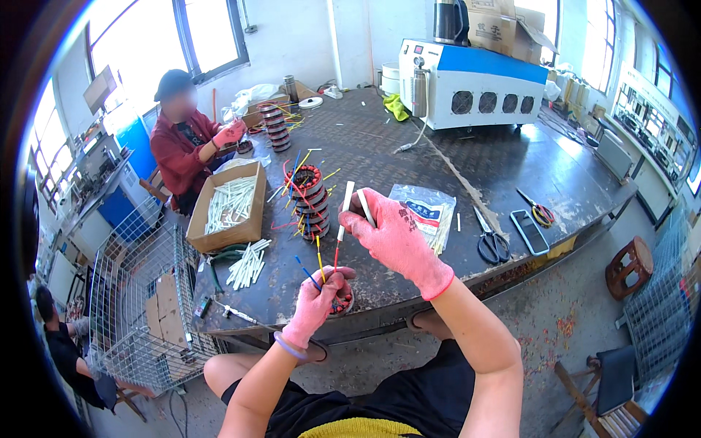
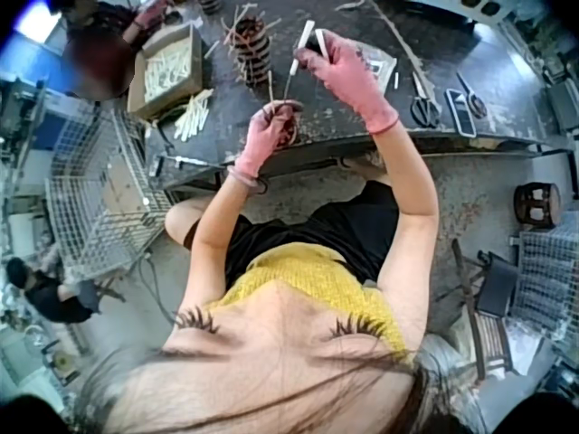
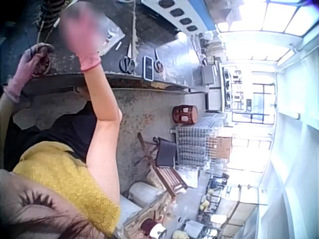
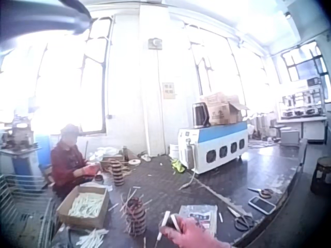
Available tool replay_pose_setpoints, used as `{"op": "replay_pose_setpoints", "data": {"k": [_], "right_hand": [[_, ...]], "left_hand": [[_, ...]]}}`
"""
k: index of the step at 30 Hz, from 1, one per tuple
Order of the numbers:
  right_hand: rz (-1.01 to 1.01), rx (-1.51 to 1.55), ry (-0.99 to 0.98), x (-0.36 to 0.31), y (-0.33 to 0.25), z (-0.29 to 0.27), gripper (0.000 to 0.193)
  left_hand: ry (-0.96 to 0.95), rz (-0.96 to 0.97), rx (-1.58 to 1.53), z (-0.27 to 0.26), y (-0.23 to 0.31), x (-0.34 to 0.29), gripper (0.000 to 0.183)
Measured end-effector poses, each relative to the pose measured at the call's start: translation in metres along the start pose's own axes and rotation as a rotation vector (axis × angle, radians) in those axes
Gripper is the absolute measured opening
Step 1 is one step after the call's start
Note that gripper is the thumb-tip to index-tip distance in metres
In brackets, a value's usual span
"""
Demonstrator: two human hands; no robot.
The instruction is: The person assembles a motor stator by inserting wires and tubes into the core and securing them with a tie. The person then trims the excess tie with scissors and places the finished component onto a stack.
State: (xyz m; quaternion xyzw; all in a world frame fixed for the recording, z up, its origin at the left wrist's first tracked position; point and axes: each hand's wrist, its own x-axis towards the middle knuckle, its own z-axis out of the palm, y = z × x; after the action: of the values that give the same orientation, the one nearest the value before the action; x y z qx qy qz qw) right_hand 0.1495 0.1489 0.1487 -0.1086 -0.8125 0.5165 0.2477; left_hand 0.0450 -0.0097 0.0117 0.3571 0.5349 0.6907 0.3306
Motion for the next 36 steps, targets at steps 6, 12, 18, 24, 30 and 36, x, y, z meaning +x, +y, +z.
{"op": "replay_pose_setpoints", "data": {"k": [6, 12, 18, 24, 30, 36], "right_hand": [[-0.054, -0.097, -0.070, -0.014, 0.012, 0.021, 0.020], [-0.064, -0.158, -0.143, -0.022, 0.024, 0.032, 0.025], [0.029, -0.172, -0.140, -0.031, 0.030, 0.036, 0.023], [-0.070, -0.097, -0.065, -0.045, 0.046, 0.046, 0.022], [-0.287, -0.277, 0.013, -0.039, 0.048, 0.048, 0.024], [-0.401, -0.322, 0.125, -0.033, 0.055, 0.054, 0.024]], "left_hand": [[0.026, 0.042, 0.047, 0.004, 0.003, -0.001, 0.020], [0.016, 0.144, 0.186, -0.005, -0.003, 0.006, 0.013], [0.111, 0.345, 0.357, -0.019, 0.009, 0.006, 0.022], [0.050, 0.281, 0.096, -0.021, 0.012, 0.005, 0.032], [0.048, 0.299, 0.209, -0.006, 0.050, 0.020, 0.026], [0.057, 0.375, 0.163, -0.004, 0.060, 0.026, 0.022]]}}
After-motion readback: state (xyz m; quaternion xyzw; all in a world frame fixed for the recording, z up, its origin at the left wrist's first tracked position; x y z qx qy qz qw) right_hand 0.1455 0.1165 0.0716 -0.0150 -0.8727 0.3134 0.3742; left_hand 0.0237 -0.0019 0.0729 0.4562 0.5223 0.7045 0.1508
